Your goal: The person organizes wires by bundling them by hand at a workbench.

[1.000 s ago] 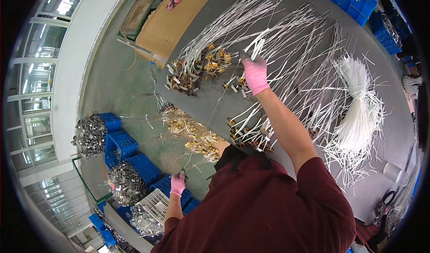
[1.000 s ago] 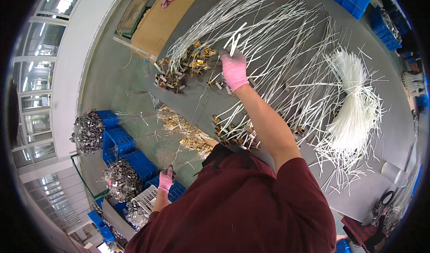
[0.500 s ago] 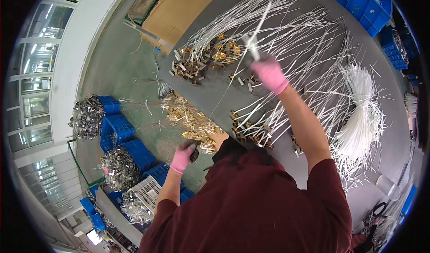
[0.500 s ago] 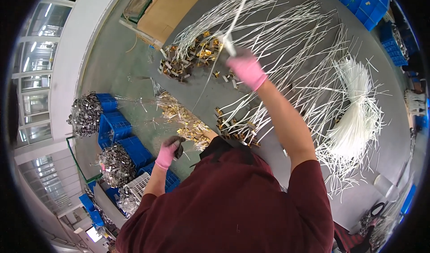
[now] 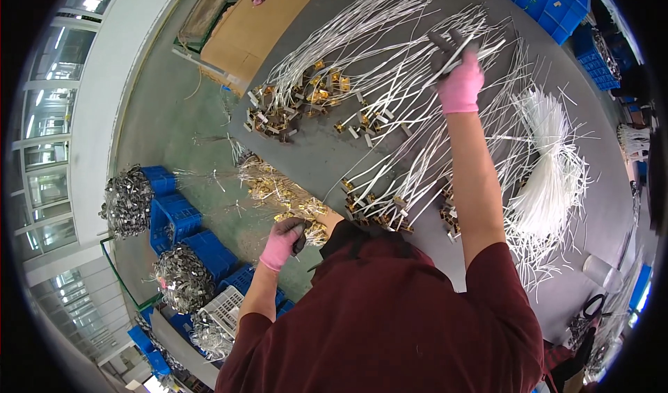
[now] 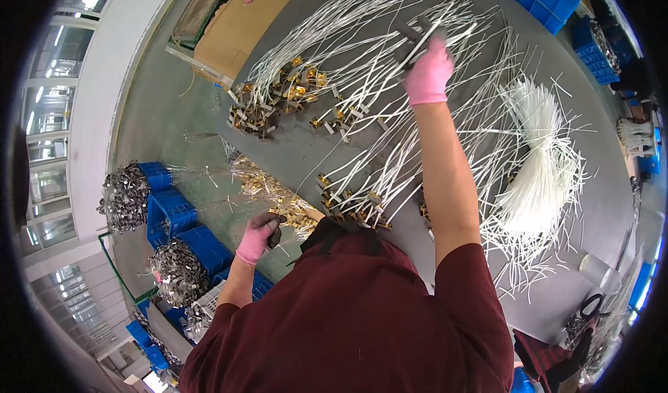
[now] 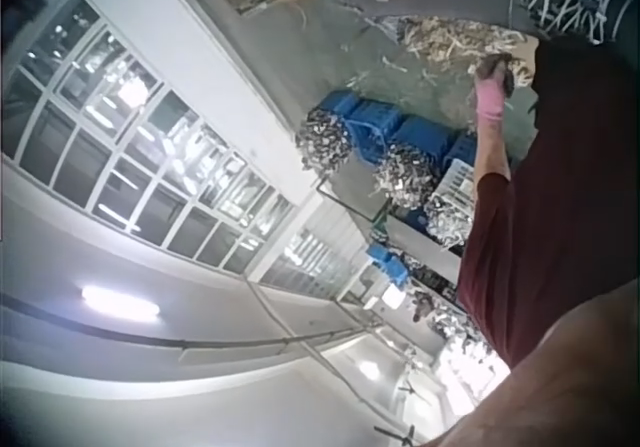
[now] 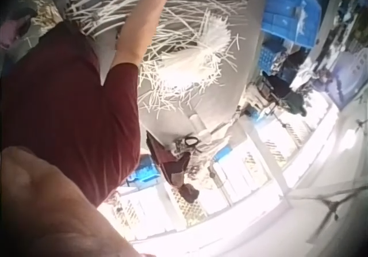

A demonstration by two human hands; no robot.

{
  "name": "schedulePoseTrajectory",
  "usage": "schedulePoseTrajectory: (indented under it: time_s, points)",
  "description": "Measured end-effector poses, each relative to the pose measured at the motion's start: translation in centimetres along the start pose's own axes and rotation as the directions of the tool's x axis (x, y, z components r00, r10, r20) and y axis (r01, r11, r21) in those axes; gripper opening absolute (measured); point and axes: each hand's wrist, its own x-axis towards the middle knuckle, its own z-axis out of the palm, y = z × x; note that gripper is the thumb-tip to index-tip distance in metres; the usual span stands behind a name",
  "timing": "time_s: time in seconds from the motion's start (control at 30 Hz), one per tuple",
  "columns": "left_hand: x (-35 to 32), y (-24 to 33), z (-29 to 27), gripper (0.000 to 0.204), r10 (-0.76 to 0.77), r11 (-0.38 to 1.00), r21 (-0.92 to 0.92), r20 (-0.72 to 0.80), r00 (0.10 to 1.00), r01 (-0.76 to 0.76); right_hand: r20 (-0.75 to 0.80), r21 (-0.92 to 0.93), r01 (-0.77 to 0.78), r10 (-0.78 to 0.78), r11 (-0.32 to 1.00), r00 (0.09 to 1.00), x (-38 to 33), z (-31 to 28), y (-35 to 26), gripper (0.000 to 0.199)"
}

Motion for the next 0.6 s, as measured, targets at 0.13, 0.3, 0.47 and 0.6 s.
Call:
schedulePoseTrajectory:
  time_s: [0.13, 0.3, 0.47, 0.6]
  points:
    - [0.9, 0.3, 0.5, 0.027, -0.026, 1.000, -0.001, -0.021, 0.999, 0.026, 0.027, -0.109, 0.116, -0.113, 0.987, 0.993, 0.7, -0.8, -0.2, 0.032]
    - [2.4, 1.4, 1.5, 0.027, -0.001, 0.999, 0.038, 0.004, 1.000, 0.001, 0.028, -0.292, -0.003, 0.012, 0.956, 1.000, -6.3, 0.7, 3.6, 0.024]
    - [5.3, 4.5, 3.7, 0.027, 0.191, 0.973, 0.118, 0.061, 0.980, -0.197, 0.150, -0.621, -0.229, 0.400, 0.750, 0.904, -14.9, -0.3, 9.3, 0.023]
    - [6.8, 6.5, 4.4, 0.032, 0.244, 0.965, -0.111, 0.050, 0.969, -0.237, 0.438, -0.562, -0.180, 0.475, 0.808, 0.763, -15.7, -0.4, 9.7, 0.027]
